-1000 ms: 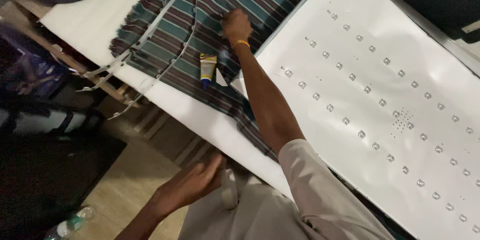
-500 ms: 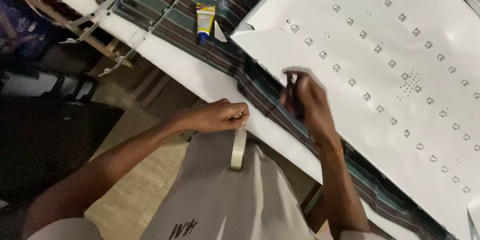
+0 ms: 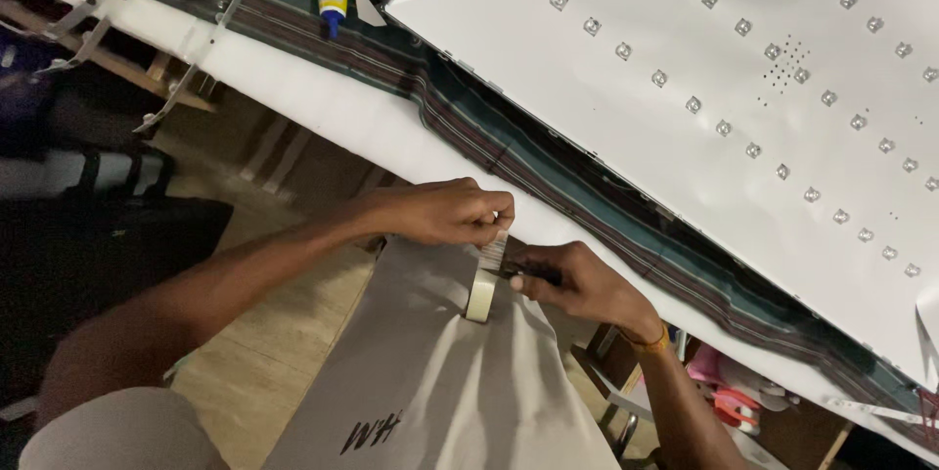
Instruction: The person repeatedly cuts small pieces of clear tape from a roll and applies them to the back surface of a white LED panel. They smooth each piece down with their fingers and continue the process across multiple locations on the panel.
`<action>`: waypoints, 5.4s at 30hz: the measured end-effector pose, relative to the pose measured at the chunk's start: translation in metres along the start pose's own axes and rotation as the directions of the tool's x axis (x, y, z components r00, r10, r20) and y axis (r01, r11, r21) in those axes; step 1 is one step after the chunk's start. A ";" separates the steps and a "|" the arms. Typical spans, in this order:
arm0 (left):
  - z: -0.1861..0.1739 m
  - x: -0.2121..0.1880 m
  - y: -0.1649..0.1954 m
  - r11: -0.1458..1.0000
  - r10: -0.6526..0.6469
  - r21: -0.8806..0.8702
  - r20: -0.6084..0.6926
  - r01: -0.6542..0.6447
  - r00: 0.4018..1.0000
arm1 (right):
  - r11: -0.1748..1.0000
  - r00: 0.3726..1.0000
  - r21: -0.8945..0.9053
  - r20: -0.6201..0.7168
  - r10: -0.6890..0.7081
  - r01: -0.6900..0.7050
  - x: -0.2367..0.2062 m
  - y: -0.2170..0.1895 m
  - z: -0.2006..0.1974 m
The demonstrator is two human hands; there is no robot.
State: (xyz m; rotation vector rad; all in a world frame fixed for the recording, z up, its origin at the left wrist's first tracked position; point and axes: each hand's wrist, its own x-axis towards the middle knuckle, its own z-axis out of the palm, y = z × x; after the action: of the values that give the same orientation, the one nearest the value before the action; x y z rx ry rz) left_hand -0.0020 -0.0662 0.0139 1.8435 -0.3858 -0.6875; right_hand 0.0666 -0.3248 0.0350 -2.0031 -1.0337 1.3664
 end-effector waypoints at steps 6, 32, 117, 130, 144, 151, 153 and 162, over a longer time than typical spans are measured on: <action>0.028 0.020 0.015 0.996 -0.043 0.082 0.023 0.041 0.999 | 0.978 0.992 0.197 0.082 -0.093 0.075 -0.013 0.034 0.002; -0.064 -0.003 -0.075 0.862 -0.225 -0.411 -0.835 -0.297 0.501 | 0.770 0.541 -0.638 -0.654 -0.528 -0.019 0.134 -0.022 -0.036; -0.326 0.140 -0.149 0.434 -0.025 0.776 -0.498 0.458 0.867 | 0.964 0.566 0.004 -0.809 0.158 -0.264 0.360 -0.002 -0.252; -0.329 0.137 -0.147 0.512 -0.019 0.732 -0.514 0.450 0.858 | 0.867 0.719 -0.375 -0.694 -0.028 -0.329 0.358 0.013 -0.242; -0.319 0.132 -0.135 0.561 0.003 0.723 -0.490 0.404 0.872 | 0.943 0.645 -0.182 -0.763 0.043 -0.278 0.319 0.001 -0.236; -0.280 0.106 -0.099 0.720 0.188 0.614 -0.621 0.323 0.761 | 0.959 0.826 -0.280 -0.531 -0.191 0.043 0.219 -0.023 -0.172; -0.254 0.088 -0.083 0.794 0.216 0.539 -0.681 0.280 0.700 | 0.903 0.805 -0.424 -0.510 -0.304 0.073 0.205 -0.021 -0.146; -0.135 0.040 -0.066 0.964 0.060 0.185 -0.851 0.191 0.521 | 0.777 0.821 -0.617 -0.505 -0.266 -0.128 0.174 0.012 -0.072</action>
State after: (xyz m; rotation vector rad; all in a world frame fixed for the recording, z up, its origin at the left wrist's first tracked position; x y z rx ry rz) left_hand 0.1092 0.0353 -0.0241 2.2049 0.2856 0.3220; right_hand 0.1736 -0.1897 -0.0424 -2.5713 -1.3518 0.2794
